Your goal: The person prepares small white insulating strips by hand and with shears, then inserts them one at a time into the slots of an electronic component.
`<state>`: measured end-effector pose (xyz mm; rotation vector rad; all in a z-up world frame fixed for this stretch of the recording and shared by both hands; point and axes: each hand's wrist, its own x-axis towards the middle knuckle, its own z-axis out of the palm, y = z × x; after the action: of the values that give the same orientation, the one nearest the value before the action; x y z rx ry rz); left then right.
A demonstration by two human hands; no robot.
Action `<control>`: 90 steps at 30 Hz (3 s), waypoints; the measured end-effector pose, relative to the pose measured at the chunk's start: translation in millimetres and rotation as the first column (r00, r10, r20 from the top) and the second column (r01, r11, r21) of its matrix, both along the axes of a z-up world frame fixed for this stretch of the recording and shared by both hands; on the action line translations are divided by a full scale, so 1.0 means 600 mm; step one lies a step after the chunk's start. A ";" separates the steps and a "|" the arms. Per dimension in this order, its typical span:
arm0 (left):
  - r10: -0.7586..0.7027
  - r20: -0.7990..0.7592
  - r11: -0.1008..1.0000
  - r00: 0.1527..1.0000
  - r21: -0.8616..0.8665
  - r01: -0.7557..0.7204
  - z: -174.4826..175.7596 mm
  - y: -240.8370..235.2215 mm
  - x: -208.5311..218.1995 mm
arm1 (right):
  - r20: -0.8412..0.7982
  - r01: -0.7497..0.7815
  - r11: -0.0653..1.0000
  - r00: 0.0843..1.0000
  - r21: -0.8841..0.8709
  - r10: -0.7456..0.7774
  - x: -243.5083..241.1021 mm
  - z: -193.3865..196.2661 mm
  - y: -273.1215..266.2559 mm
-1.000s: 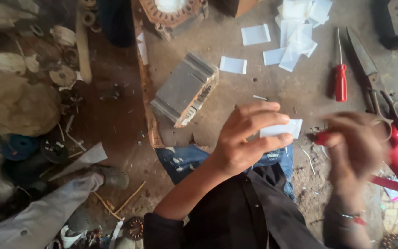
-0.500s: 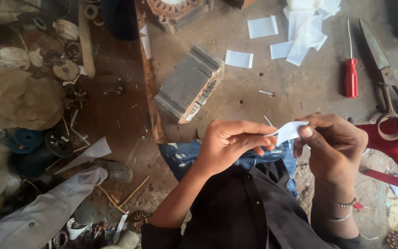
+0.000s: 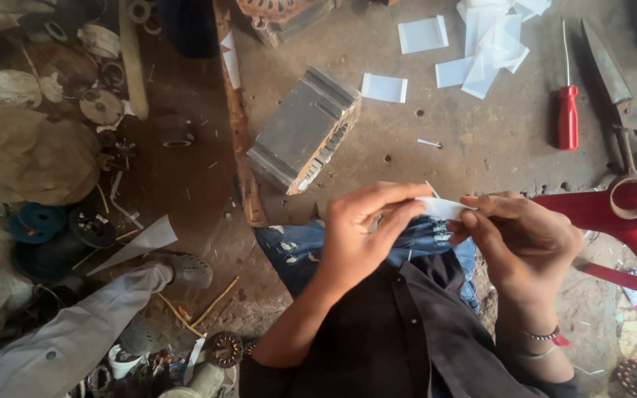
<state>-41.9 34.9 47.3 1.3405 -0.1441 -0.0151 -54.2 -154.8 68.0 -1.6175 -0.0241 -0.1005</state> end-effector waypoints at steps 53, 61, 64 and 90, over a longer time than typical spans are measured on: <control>0.326 0.214 0.911 0.921 0.190 -0.366 -0.056 0.183 0.063 | 0.372 -0.056 0.779 0.855 -0.625 0.361 0.130 -0.042 0.175; 0.256 0.280 0.825 0.925 0.435 -0.361 -0.043 0.192 0.066 | 0.419 -0.081 0.800 0.818 -0.595 0.394 0.123 -0.016 0.149; 0.258 0.273 0.835 0.927 0.420 -0.356 -0.042 0.192 0.065 | 0.348 -0.029 0.770 0.880 -0.638 0.322 0.119 -0.025 0.139; 0.258 0.241 0.870 0.936 0.363 -0.333 -0.054 0.185 0.060 | 0.342 0.090 0.653 0.900 -0.752 0.270 0.140 -0.057 0.172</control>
<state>-5.7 146.1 14.9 1.7635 -0.0919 0.3611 30.0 -51.8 33.8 -2.4115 -0.5674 -0.4157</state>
